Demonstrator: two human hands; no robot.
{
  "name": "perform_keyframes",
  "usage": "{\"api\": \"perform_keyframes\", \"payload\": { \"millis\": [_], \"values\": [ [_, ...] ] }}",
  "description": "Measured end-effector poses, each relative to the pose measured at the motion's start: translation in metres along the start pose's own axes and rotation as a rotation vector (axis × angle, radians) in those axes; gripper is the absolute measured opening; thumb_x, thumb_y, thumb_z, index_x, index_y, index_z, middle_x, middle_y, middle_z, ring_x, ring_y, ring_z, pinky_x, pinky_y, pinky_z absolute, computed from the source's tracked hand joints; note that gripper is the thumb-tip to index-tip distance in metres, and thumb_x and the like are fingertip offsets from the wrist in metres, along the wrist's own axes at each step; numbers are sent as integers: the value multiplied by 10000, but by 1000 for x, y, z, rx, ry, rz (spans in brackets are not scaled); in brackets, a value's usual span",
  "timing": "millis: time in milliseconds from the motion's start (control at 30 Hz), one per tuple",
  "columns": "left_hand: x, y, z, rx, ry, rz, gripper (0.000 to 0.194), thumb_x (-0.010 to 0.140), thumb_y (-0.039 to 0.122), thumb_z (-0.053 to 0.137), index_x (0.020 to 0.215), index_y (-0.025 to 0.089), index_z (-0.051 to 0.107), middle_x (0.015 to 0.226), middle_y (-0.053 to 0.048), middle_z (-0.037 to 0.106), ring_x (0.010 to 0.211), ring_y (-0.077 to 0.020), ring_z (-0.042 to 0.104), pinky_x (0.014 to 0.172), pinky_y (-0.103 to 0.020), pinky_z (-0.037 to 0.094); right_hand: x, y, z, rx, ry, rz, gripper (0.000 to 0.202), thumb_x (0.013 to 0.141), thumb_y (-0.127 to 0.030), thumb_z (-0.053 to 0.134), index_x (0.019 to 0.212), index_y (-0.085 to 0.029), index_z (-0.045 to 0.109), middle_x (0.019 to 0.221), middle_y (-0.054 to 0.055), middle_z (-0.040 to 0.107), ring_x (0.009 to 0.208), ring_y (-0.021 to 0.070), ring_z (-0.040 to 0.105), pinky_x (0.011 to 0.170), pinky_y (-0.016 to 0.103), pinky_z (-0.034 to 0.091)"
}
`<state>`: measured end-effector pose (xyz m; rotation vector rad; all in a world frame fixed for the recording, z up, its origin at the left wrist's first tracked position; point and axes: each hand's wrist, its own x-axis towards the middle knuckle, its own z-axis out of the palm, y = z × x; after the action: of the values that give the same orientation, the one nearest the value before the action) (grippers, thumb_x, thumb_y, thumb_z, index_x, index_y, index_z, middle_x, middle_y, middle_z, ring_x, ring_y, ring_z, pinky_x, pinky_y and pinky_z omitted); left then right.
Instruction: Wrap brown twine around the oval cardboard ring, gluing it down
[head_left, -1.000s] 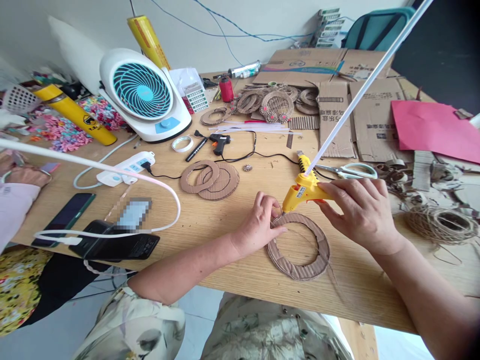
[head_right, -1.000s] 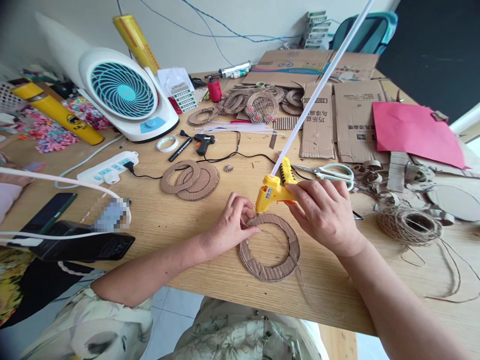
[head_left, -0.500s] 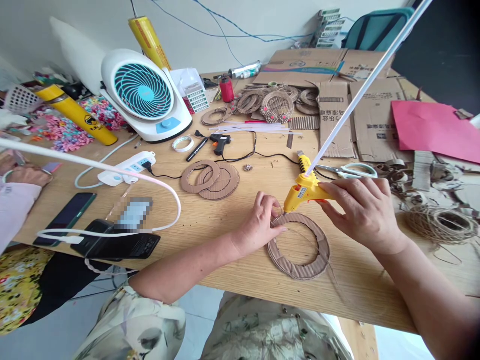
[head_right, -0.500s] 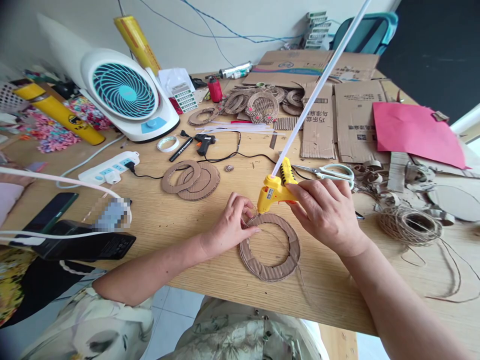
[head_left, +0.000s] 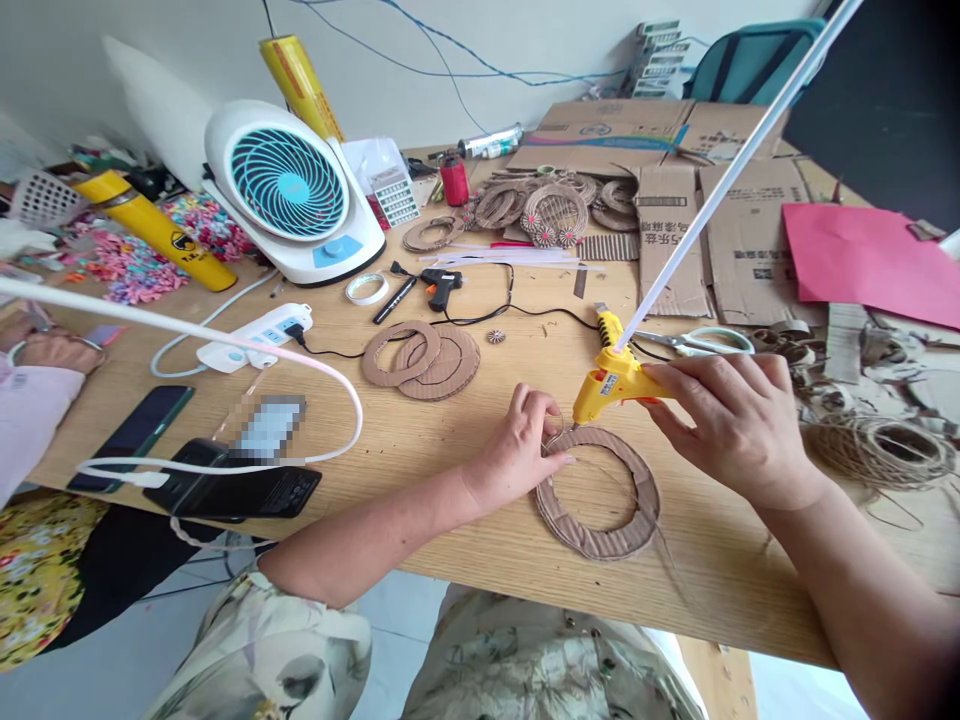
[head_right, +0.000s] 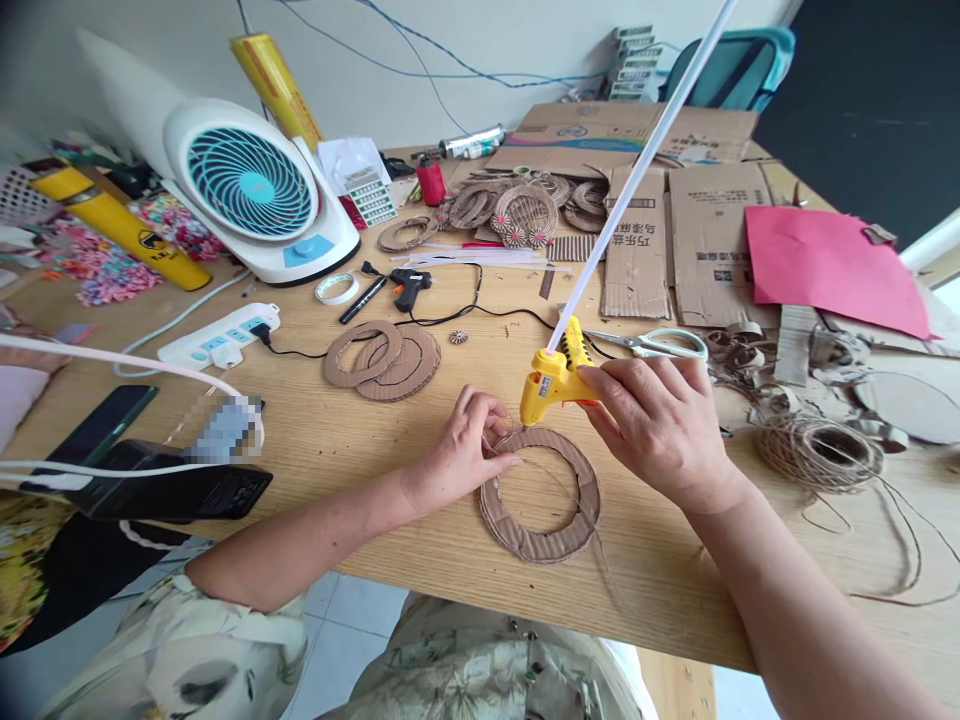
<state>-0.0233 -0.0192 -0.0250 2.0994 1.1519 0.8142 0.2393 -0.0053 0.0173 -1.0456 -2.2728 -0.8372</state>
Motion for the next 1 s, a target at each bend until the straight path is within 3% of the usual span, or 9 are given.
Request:
{"api": "perform_keyframes", "payload": {
  "millis": [433, 767, 1000],
  "values": [
    [0, -2, 1, 38, 7, 23, 591, 695, 95, 855, 1053, 229, 404, 1102, -22, 437, 904, -163, 615, 894, -429, 603, -2, -2, 2, 80, -19, 45, 432, 912, -311, 627, 1327, -238, 535, 986, 52, 691, 800, 210, 533, 767, 363, 313],
    [0, 0, 1, 31, -1, 12, 573, 702, 96, 849, 1048, 219, 410, 1119, -29, 432, 911, -163, 625, 902, -426, 600, 0, -2, 2, 34, 11, -5, 389, 872, -307, 708, 1221, -187, 587, 976, 56, 704, 783, 195, 531, 740, 353, 324],
    [0, -2, 1, 41, 1, 7, 588, 702, 106, 853, 1057, 231, 402, 1125, -28, 429, 908, -163, 631, 907, -452, 612, 0, -2, 1, 44, 4, 0, 372, 892, -313, 682, 1237, -219, 577, 961, 44, 705, 761, 194, 531, 733, 352, 318]
  ]
}}
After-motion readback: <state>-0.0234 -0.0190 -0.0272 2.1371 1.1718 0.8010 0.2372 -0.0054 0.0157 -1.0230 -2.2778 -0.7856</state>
